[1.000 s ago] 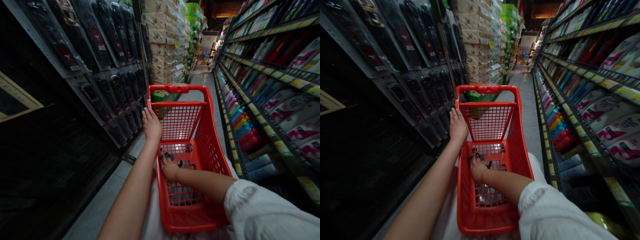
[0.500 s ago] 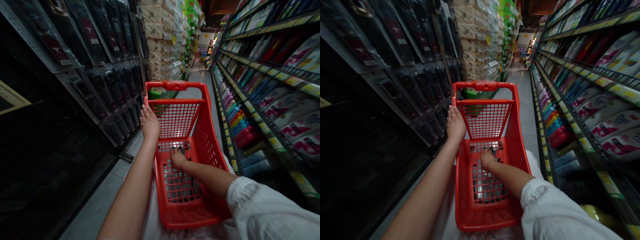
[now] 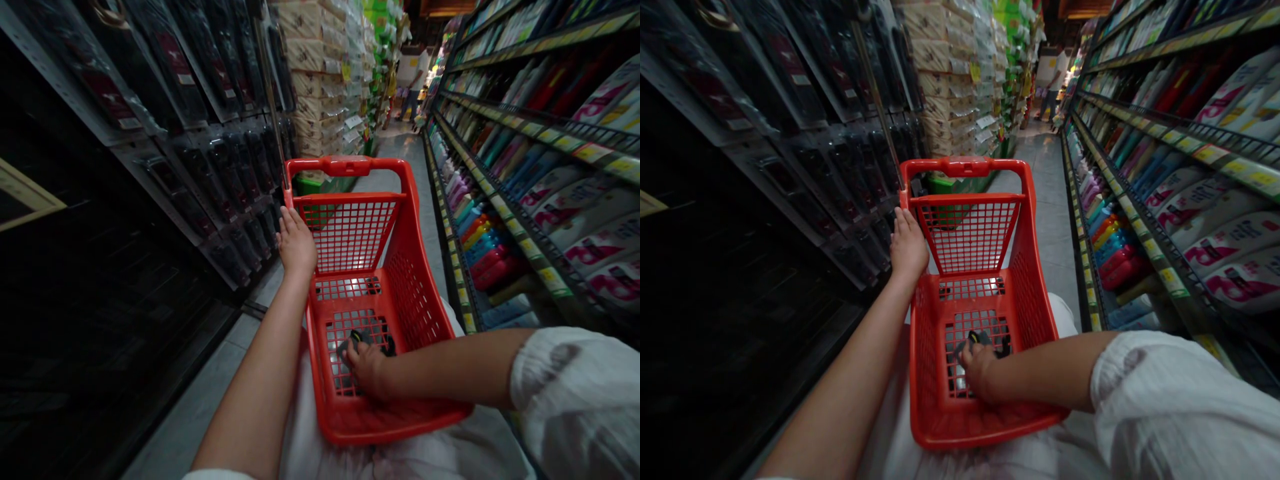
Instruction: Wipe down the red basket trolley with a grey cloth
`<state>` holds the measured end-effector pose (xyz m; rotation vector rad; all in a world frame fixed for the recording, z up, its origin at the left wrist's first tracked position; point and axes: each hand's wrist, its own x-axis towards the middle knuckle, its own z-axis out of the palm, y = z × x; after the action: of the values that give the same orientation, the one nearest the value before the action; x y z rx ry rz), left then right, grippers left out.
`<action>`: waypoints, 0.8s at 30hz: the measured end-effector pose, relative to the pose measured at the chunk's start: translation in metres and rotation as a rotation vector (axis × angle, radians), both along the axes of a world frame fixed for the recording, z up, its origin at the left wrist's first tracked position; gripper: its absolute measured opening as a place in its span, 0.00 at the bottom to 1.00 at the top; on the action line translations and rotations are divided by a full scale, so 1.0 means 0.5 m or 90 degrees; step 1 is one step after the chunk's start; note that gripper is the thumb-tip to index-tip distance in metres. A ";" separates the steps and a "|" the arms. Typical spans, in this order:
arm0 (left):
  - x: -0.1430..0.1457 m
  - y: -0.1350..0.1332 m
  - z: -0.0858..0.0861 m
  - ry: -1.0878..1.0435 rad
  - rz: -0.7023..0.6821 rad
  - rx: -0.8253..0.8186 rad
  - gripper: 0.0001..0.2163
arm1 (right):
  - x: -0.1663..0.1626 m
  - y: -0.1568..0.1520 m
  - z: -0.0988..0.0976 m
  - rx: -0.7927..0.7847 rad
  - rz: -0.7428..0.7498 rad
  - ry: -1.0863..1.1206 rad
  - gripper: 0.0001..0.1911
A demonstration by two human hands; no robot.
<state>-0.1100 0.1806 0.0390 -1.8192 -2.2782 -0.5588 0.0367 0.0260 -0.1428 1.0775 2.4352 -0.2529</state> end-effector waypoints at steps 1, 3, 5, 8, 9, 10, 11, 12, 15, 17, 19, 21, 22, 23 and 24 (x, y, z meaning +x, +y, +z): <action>0.000 0.000 0.000 -0.002 0.000 0.001 0.28 | 0.010 0.027 0.007 0.001 -0.051 -0.029 0.34; 0.001 0.001 0.000 -0.004 0.002 0.003 0.28 | 0.019 0.095 0.028 -0.009 -0.148 -0.072 0.36; 0.001 0.001 0.001 -0.001 0.002 0.003 0.28 | 0.009 0.156 0.050 -0.007 -0.206 -0.069 0.37; -0.001 0.000 0.001 0.009 0.002 0.005 0.27 | -0.032 0.190 0.068 0.010 -0.197 -0.018 0.37; -0.001 0.000 0.001 0.012 0.002 0.008 0.27 | -0.048 0.182 0.068 0.014 -0.181 0.000 0.37; -0.002 0.000 0.001 0.013 0.002 0.012 0.27 | -0.063 0.165 0.065 0.015 -0.157 0.017 0.36; -0.004 0.000 0.000 0.012 0.004 0.013 0.28 | -0.076 0.143 0.058 0.013 -0.129 0.036 0.35; -0.005 0.000 0.000 0.010 0.007 0.013 0.28 | -0.084 0.116 0.049 0.011 -0.092 0.056 0.33; -0.009 0.000 -0.001 0.004 0.012 0.003 0.29 | -0.082 0.042 0.014 0.018 -0.002 0.083 0.29; -0.011 -0.001 0.001 0.001 0.011 -0.004 0.29 | -0.062 0.022 -0.005 0.030 0.005 0.073 0.31; -0.012 -0.004 0.003 -0.004 0.006 -0.006 0.29 | -0.038 0.037 -0.015 0.042 -0.030 0.048 0.35; -0.012 -0.006 0.005 -0.011 0.001 -0.002 0.29 | -0.019 0.082 -0.013 0.059 -0.096 0.017 0.36; -0.012 -0.007 0.006 -0.016 -0.002 0.001 0.29 | -0.013 0.112 -0.009 0.064 -0.126 0.002 0.35; -0.012 -0.008 0.006 -0.021 -0.004 0.005 0.29 | -0.007 0.145 -0.003 0.073 -0.151 -0.006 0.34; -0.012 -0.008 0.006 -0.026 -0.005 0.008 0.29 | -0.002 0.178 0.004 0.077 -0.163 -0.010 0.32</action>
<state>-0.1162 0.1765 0.0421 -1.8285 -2.2881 -0.6162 0.0358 0.1153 -0.1410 1.4408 2.3216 -0.1792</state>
